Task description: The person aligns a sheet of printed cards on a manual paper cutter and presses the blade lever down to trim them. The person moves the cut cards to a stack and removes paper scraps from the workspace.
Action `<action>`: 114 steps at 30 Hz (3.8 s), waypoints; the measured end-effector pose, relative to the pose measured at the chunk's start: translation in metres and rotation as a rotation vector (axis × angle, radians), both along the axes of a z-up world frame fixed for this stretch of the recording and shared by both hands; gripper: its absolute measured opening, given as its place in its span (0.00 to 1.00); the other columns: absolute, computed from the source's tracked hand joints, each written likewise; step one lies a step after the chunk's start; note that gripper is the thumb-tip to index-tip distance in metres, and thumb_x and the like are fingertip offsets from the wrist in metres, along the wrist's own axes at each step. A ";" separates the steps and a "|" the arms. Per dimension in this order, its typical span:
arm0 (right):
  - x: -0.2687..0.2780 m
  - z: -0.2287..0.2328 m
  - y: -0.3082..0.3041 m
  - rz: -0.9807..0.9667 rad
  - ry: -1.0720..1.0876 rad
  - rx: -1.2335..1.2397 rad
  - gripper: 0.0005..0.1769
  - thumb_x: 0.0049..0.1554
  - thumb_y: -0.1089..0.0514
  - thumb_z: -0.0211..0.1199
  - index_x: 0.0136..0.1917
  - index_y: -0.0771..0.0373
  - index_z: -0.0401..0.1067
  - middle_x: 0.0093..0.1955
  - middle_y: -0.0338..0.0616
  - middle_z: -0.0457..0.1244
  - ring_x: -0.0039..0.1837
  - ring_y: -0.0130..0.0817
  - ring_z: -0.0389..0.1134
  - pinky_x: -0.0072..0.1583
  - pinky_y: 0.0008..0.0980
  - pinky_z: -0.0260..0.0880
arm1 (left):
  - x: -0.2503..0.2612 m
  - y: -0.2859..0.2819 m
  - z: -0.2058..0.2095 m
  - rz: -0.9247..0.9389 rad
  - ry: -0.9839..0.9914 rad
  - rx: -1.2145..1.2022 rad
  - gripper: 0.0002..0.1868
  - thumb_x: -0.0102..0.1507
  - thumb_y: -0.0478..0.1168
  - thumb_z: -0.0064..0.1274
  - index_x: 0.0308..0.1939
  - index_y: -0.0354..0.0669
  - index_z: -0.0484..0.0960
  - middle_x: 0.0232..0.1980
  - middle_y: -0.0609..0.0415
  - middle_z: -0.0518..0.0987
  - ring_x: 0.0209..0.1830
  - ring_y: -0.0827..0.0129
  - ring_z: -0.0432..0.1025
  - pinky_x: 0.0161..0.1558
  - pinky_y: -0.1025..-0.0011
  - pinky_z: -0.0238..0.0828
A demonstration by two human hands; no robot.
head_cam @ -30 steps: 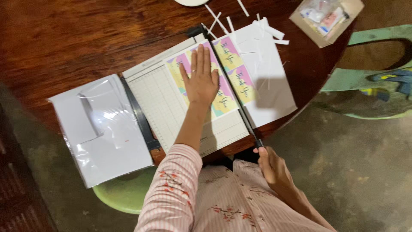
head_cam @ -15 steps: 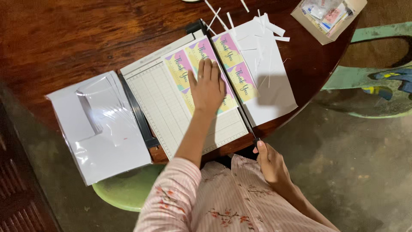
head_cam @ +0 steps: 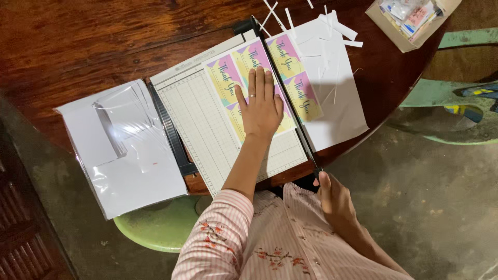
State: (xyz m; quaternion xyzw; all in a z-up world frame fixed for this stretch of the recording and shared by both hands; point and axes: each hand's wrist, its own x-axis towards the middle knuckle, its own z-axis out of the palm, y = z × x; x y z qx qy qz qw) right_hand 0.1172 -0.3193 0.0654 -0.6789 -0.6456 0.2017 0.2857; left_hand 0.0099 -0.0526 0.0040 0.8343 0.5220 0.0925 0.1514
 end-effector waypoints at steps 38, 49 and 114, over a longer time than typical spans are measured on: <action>0.106 -0.072 0.285 -0.203 0.778 -0.622 0.44 0.51 0.48 0.75 0.72 0.70 0.61 0.58 0.51 0.68 0.57 0.33 0.69 0.53 0.30 0.69 | 0.018 -0.007 0.039 0.208 -0.426 0.094 0.28 0.59 0.35 0.50 0.65 0.37 0.76 0.73 0.37 0.68 0.72 0.44 0.62 0.72 0.48 0.55; 0.091 -0.050 0.303 -0.259 1.192 -0.785 0.21 0.57 0.57 0.68 0.60 0.70 0.70 0.54 0.51 0.70 0.50 0.35 0.74 0.50 0.34 0.76 | 0.000 0.046 0.022 0.165 -0.286 0.165 0.25 0.66 0.36 0.52 0.68 0.42 0.74 0.69 0.44 0.71 0.69 0.50 0.64 0.69 0.52 0.56; 0.101 -0.063 0.295 -0.147 1.158 -0.794 0.26 0.52 0.63 0.73 0.62 0.73 0.73 0.55 0.51 0.71 0.53 0.36 0.74 0.54 0.34 0.77 | 0.009 0.052 -0.001 0.168 -0.088 0.049 0.30 0.68 0.40 0.43 0.76 0.46 0.63 0.81 0.52 0.57 0.82 0.60 0.50 0.79 0.49 0.40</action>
